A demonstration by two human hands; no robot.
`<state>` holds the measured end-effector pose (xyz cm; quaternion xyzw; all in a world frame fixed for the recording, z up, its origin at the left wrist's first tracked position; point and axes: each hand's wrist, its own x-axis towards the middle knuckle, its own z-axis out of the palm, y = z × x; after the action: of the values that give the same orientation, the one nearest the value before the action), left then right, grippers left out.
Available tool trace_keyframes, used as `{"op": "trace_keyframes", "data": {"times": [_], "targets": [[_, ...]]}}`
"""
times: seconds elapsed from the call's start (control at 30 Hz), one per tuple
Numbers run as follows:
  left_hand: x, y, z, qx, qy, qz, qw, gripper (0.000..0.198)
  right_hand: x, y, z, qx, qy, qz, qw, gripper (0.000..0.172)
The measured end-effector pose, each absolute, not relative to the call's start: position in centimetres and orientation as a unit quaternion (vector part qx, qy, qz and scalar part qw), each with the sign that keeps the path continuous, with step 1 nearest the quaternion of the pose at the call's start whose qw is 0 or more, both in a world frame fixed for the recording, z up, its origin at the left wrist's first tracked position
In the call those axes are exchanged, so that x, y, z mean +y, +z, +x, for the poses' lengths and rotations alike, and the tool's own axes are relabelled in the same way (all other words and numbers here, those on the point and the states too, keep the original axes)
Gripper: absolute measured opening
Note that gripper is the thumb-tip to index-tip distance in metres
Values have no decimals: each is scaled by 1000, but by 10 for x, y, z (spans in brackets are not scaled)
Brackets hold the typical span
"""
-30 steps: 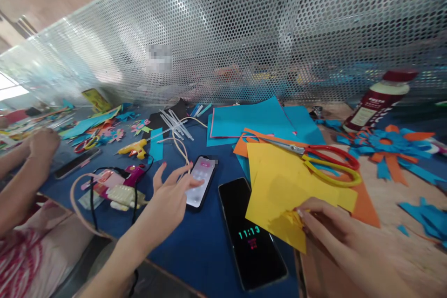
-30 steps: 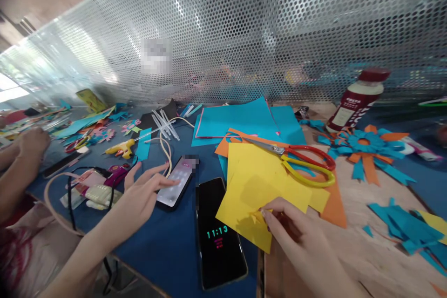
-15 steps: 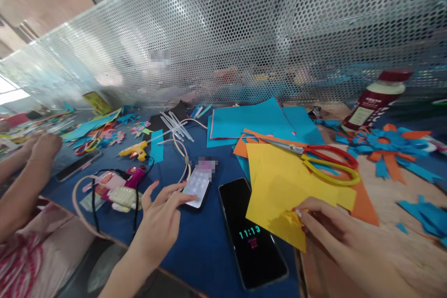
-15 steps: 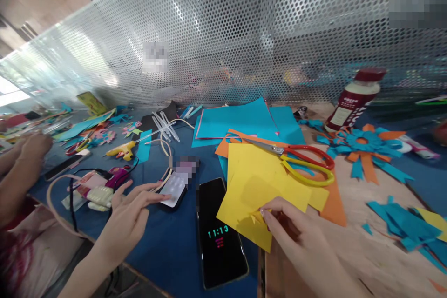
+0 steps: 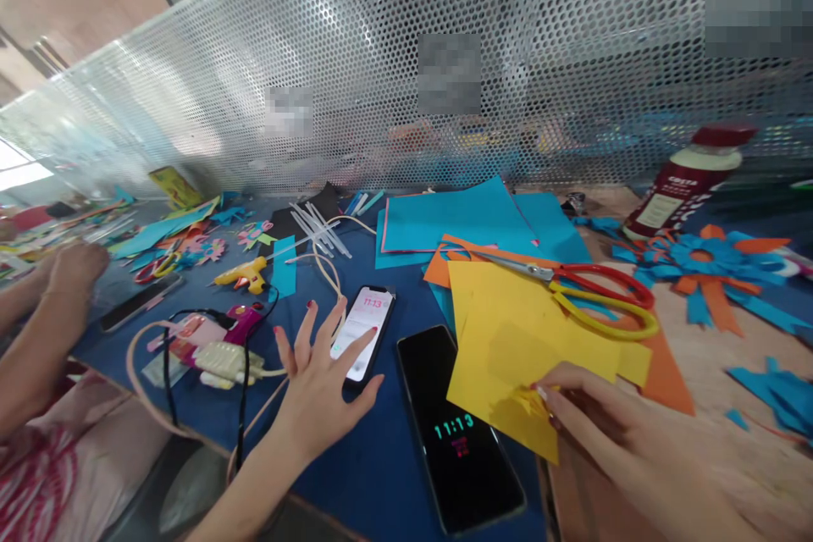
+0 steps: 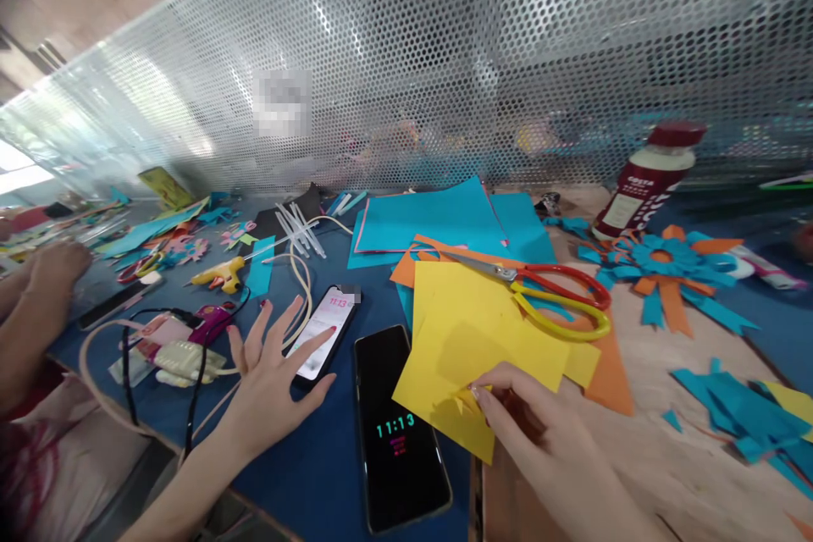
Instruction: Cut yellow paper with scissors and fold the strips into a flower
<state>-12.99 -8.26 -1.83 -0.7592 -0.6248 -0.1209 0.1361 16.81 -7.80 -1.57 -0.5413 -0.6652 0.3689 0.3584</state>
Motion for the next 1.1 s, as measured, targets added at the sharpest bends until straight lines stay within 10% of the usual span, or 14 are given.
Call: {"op": "trace_keyframes", "data": {"times": [1.1], "targets": [[-92, -15, -132, -667, -170, -705, 169, 42, -77, -19, 171, -641, 411, -533, 369, 24]]}}
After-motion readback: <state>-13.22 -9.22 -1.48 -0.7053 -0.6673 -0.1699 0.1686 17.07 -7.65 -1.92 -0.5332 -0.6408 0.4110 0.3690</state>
